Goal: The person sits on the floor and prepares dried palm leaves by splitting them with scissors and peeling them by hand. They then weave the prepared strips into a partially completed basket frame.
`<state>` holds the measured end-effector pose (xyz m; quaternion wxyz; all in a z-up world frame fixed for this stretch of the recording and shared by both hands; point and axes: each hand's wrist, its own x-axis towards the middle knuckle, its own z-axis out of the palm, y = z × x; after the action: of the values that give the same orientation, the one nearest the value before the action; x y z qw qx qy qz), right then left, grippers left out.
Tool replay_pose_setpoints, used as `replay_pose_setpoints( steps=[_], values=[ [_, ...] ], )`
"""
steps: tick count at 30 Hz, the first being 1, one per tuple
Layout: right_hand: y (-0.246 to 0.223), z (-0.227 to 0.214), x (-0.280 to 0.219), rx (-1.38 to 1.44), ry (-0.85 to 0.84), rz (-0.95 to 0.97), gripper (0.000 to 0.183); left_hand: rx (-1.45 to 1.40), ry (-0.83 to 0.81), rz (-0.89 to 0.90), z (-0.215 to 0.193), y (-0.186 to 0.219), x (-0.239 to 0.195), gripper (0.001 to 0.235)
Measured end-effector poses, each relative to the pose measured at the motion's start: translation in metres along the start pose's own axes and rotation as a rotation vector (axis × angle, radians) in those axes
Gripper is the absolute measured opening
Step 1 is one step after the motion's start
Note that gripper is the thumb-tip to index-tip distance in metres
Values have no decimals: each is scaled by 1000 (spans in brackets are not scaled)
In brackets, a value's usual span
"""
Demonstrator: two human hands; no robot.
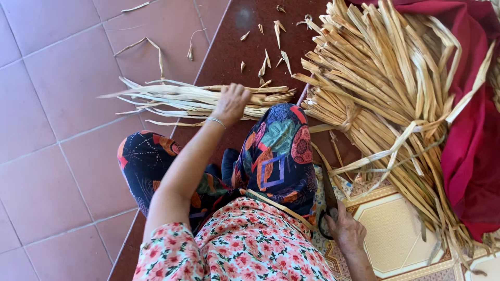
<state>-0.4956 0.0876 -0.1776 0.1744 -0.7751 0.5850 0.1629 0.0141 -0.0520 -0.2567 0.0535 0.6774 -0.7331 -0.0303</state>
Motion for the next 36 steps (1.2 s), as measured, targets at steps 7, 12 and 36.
replay_pose_setpoints(
  steps=[7, 12, 36],
  values=[
    [6, -18, 20, -208, -414, 34, 54, -240, 131, -120, 90, 31, 0, 31],
    [3, -59, 56, -123, -311, -3, 45, -417, 127, -210, 115, 37, -2, 31],
    [1, -135, 357, 17, 754, -336, 16, -660, -23, -364, 77, 15, 12, 26]
  ],
)
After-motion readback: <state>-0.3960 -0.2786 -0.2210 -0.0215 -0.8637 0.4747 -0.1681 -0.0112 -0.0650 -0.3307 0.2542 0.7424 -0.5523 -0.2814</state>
